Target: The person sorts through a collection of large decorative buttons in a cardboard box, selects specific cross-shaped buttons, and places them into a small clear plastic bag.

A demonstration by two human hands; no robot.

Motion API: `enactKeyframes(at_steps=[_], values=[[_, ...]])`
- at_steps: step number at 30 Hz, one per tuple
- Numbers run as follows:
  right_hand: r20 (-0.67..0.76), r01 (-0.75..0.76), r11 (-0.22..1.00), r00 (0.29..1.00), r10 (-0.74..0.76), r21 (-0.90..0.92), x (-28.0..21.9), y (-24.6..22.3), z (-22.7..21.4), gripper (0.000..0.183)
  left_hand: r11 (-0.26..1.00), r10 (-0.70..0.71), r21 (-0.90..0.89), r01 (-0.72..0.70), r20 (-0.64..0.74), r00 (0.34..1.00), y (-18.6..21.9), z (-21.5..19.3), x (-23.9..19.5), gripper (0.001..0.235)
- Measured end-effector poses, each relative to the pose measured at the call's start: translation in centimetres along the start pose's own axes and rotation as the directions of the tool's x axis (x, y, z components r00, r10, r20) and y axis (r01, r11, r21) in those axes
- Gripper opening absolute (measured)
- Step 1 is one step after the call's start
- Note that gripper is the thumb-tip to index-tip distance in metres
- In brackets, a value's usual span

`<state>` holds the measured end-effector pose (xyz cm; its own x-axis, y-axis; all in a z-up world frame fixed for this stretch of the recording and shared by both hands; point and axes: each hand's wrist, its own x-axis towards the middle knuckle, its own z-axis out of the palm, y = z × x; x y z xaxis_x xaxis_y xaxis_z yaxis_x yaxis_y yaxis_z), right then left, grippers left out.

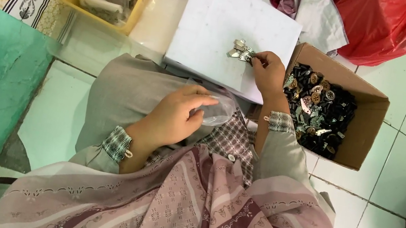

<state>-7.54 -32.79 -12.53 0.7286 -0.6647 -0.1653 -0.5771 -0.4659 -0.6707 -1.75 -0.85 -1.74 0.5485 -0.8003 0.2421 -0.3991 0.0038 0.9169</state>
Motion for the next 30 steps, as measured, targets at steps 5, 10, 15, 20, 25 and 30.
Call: enactKeyframes(at_steps=[5,10,15,20,25,30], values=[[-0.058,-0.103,0.949,0.99,0.125,0.297,-1.5,-1.8,-0.4,0.015,1.0,-0.003,0.007,0.003,0.012,1.0,0.4,0.4,-0.2,0.037],[-0.086,-0.075,0.901,0.989,0.123,0.428,-2.0,-1.9,-0.4,0.015,1.0,-0.004,0.0,0.004,0.027,1.0,0.1,0.9,-0.1,0.037],[-0.051,0.102,0.994,0.994,-0.101,0.028,-1.2,1.4,0.1,0.014,1.0,0.005,0.004,-0.005,0.012,1.0,0.2,0.5,-0.2,0.036],[0.036,0.333,0.918,0.942,-0.334,-0.213,-1.7,1.4,0.8,0.018,1.0,0.017,0.002,-0.017,0.005,1.0,-0.8,1.0,-0.2,0.036],[0.066,0.327,0.908,0.945,-0.321,-0.262,-2.1,0.4,0.7,0.029,0.999,0.032,-0.014,-0.031,0.017,0.999,-0.8,0.9,0.1,0.035],[0.117,0.285,0.903,0.958,-0.261,-0.321,-1.8,0.3,0.5,0.02,0.999,0.032,-0.003,-0.032,0.03,0.999,-0.9,0.9,-0.1,0.035]])
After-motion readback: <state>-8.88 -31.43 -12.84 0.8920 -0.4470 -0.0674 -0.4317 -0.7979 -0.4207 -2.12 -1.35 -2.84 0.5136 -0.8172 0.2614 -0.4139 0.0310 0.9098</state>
